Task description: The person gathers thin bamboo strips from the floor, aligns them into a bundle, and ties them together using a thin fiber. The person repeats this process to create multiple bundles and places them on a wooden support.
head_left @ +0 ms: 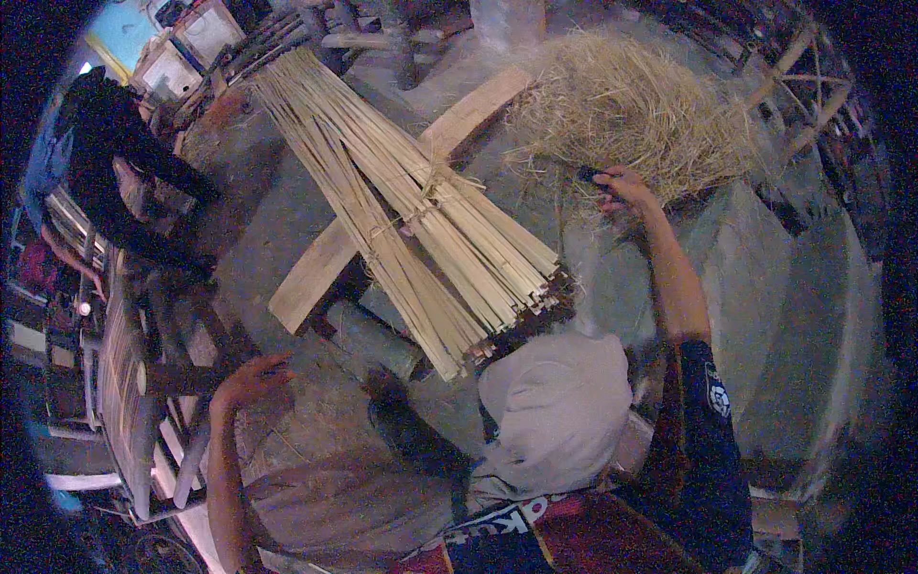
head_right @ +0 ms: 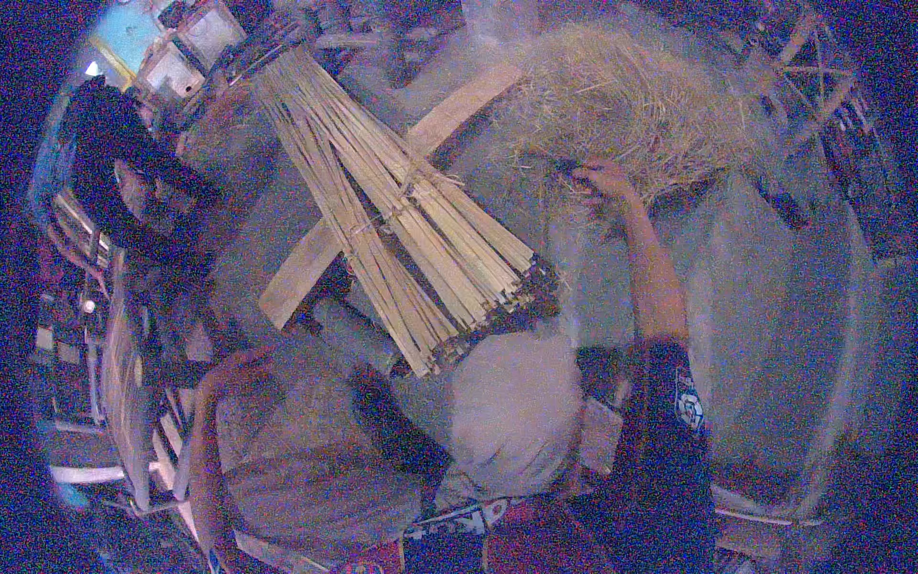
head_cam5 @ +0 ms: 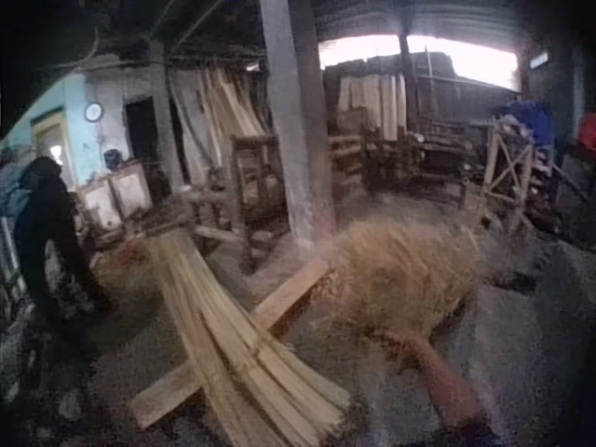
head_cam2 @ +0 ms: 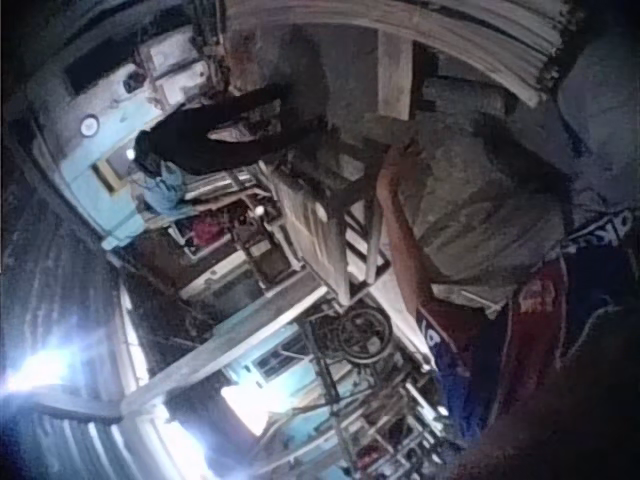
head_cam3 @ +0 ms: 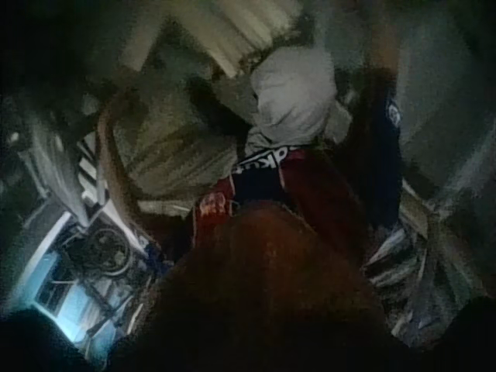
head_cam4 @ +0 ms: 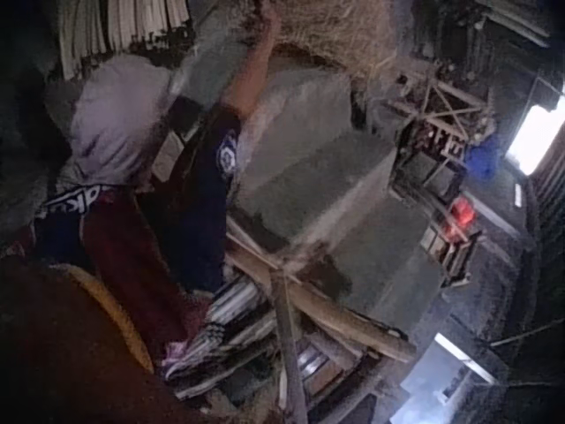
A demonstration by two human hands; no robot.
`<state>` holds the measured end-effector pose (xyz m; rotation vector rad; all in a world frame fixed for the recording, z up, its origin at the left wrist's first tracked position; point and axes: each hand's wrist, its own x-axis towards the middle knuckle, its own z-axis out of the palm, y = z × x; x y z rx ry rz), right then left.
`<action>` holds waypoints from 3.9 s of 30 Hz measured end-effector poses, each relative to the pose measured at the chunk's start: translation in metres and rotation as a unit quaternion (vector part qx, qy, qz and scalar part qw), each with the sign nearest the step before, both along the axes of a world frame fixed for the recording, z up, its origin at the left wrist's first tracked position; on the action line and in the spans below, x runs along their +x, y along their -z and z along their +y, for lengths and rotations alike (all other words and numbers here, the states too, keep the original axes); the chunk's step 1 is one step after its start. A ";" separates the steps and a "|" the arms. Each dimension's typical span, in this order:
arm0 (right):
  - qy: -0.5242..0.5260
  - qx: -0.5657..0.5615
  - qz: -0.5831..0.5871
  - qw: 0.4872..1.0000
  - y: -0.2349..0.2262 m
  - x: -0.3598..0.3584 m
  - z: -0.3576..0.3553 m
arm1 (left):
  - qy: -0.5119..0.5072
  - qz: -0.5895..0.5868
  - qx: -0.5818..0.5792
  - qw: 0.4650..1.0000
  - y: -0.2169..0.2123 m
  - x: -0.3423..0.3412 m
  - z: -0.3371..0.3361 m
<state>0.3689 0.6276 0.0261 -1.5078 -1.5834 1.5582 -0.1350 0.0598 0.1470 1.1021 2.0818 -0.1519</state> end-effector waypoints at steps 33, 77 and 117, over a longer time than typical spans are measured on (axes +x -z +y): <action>-0.270 0.004 -0.406 0.873 -0.081 0.156 0.010 | -0.012 -0.026 0.047 0.999 0.001 0.007 -0.055; 0.049 0.204 -0.089 0.974 0.139 0.009 -0.105 | 0.039 0.283 0.433 0.855 0.123 0.020 0.157; -0.225 -0.044 0.164 0.959 -0.126 -0.091 -0.231 | 0.077 -0.262 0.585 0.764 0.019 0.294 0.168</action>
